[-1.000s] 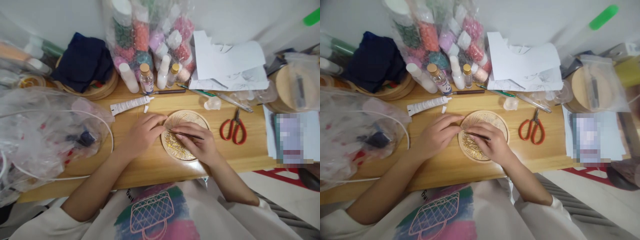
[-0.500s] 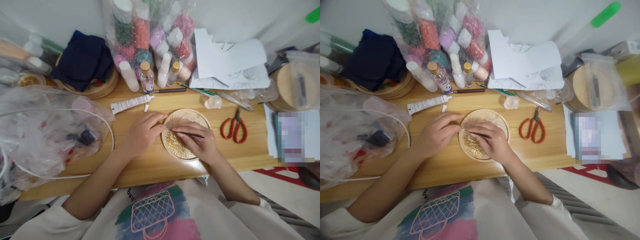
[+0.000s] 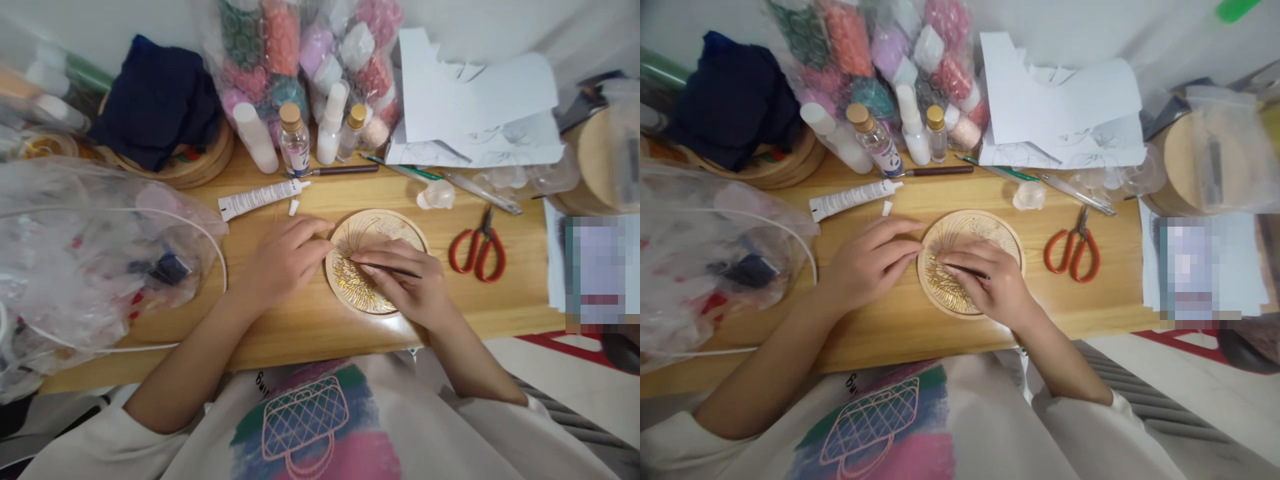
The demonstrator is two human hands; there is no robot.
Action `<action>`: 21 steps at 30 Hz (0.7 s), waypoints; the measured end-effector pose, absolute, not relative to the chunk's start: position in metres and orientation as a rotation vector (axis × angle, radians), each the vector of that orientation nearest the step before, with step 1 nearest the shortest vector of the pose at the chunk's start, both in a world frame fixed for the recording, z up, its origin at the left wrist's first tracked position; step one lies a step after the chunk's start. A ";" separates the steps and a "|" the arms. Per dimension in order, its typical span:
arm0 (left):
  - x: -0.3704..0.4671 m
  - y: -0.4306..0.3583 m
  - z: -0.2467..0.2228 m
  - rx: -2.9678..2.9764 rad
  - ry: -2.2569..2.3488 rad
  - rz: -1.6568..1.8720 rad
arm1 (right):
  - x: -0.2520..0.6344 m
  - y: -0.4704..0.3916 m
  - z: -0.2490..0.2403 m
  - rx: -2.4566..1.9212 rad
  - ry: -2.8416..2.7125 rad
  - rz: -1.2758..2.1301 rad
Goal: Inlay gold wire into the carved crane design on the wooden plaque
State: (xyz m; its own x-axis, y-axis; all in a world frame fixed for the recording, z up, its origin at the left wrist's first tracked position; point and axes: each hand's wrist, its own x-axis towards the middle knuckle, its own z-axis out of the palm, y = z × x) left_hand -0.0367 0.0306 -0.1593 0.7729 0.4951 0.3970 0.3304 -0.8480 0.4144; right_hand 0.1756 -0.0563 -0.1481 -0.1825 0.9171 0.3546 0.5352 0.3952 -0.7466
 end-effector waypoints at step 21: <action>-0.050 -0.003 -0.150 2.787 0.797 0.549 | 0.175 -0.069 -0.153 -1.237 -1.828 0.645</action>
